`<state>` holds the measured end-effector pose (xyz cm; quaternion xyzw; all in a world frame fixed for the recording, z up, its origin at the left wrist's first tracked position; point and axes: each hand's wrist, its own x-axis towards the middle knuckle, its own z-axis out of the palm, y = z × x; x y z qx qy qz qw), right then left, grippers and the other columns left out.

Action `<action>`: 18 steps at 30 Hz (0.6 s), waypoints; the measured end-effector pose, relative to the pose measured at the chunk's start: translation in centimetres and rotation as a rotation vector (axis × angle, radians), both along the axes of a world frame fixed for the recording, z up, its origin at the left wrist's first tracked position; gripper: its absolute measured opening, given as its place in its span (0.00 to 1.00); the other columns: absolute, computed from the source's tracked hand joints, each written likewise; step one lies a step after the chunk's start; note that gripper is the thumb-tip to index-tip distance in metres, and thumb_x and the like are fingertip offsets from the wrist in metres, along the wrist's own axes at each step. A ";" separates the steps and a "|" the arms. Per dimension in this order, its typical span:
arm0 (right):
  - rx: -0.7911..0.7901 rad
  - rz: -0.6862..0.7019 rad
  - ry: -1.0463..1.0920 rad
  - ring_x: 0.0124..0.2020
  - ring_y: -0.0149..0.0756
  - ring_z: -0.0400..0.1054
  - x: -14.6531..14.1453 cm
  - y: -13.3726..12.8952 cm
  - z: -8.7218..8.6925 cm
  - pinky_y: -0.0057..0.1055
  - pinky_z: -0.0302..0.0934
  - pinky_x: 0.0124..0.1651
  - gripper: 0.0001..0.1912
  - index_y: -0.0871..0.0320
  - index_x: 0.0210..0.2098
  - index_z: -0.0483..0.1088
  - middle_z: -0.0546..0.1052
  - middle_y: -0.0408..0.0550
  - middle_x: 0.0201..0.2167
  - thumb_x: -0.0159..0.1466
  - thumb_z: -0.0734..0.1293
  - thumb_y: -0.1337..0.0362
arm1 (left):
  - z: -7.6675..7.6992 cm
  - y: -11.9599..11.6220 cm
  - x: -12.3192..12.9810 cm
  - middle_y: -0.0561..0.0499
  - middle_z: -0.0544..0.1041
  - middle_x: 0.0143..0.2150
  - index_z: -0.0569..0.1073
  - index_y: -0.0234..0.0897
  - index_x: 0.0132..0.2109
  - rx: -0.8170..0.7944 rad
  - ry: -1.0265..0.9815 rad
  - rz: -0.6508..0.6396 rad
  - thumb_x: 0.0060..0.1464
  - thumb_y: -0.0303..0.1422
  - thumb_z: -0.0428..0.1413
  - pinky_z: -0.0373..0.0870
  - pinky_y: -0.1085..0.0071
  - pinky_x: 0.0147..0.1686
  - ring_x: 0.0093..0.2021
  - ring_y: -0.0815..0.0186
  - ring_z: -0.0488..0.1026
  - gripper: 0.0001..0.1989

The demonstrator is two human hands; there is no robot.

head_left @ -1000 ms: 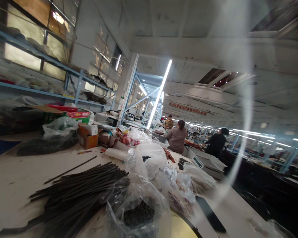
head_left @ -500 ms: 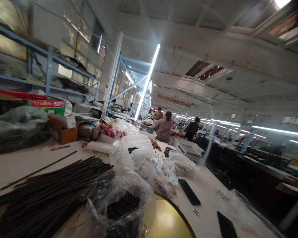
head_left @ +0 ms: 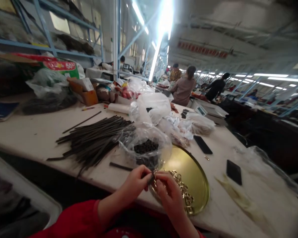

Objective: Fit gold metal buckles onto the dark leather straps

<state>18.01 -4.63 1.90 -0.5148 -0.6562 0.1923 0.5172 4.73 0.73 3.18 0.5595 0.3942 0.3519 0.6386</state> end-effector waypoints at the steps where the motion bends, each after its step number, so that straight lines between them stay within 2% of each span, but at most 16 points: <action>1: 0.001 -0.022 0.019 0.40 0.34 0.67 0.0 0.0 0.1 0.33 0.64 0.42 0.06 0.55 0.37 0.67 0.72 0.48 0.36 0.60 0.61 0.66 | 0.3 -0.1 0.0 0.59 0.65 0.19 0.64 0.35 0.27 0.014 -0.001 -0.006 0.48 0.37 0.53 0.56 0.78 0.18 0.17 0.75 0.60 0.10; 6: 0.080 -0.124 -0.074 0.36 0.33 0.68 0.0 -0.3 1.7 0.31 0.63 0.39 0.03 0.57 0.33 0.68 0.73 0.46 0.31 0.58 0.63 0.69 | 2.2 -1.0 -0.6 0.57 0.66 0.22 0.65 0.34 0.31 0.065 0.043 -0.097 0.50 0.38 0.52 0.59 0.77 0.22 0.22 0.74 0.62 0.10; 9: 0.127 -0.140 -0.141 0.35 0.33 0.68 0.2 -0.5 2.4 0.31 0.63 0.39 0.04 0.57 0.32 0.68 0.73 0.47 0.31 0.57 0.63 0.70 | 2.5 -1.3 -0.5 0.56 0.66 0.24 0.66 0.34 0.32 0.089 0.053 -0.122 0.50 0.38 0.51 0.60 0.76 0.24 0.23 0.73 0.63 0.11; 11: 0.134 -0.142 -0.162 0.35 0.33 0.68 0.2 -0.5 2.7 0.30 0.63 0.38 0.04 0.57 0.32 0.68 0.73 0.47 0.31 0.57 0.63 0.70 | 2.0 -1.3 -0.3 0.56 0.66 0.25 0.65 0.34 0.32 0.104 0.048 -0.110 0.49 0.39 0.52 0.60 0.76 0.24 0.23 0.72 0.63 0.11; 14: 0.153 -0.126 -0.152 0.32 0.32 0.67 -0.2 -0.3 2.6 0.27 0.63 0.34 0.05 0.57 0.30 0.69 0.73 0.45 0.28 0.56 0.63 0.71 | 0.6 -1.2 -0.1 0.57 0.65 0.23 0.62 0.36 0.31 0.111 0.023 -0.073 0.47 0.41 0.52 0.59 0.76 0.21 0.21 0.72 0.61 0.12; 16: 0.179 -0.178 -0.064 0.28 0.31 0.67 -0.4 0.2 1.9 0.25 0.62 0.31 0.05 0.57 0.26 0.69 0.72 0.45 0.25 0.55 0.62 0.69 | -0.7 -0.7 -0.1 0.58 0.65 0.21 0.61 0.37 0.33 0.099 0.022 -0.050 0.48 0.45 0.52 0.58 0.76 0.20 0.19 0.73 0.60 0.15; 18: 0.126 -0.191 0.028 0.24 0.30 0.65 -0.3 1.0 1.0 0.25 0.61 0.28 0.06 0.57 0.21 0.68 0.70 0.44 0.21 0.54 0.64 0.65 | -1.5 0.1 0.1 0.57 0.67 0.21 0.63 0.38 0.36 0.095 0.018 -0.075 0.43 0.49 0.54 0.60 0.75 0.21 0.20 0.71 0.62 0.20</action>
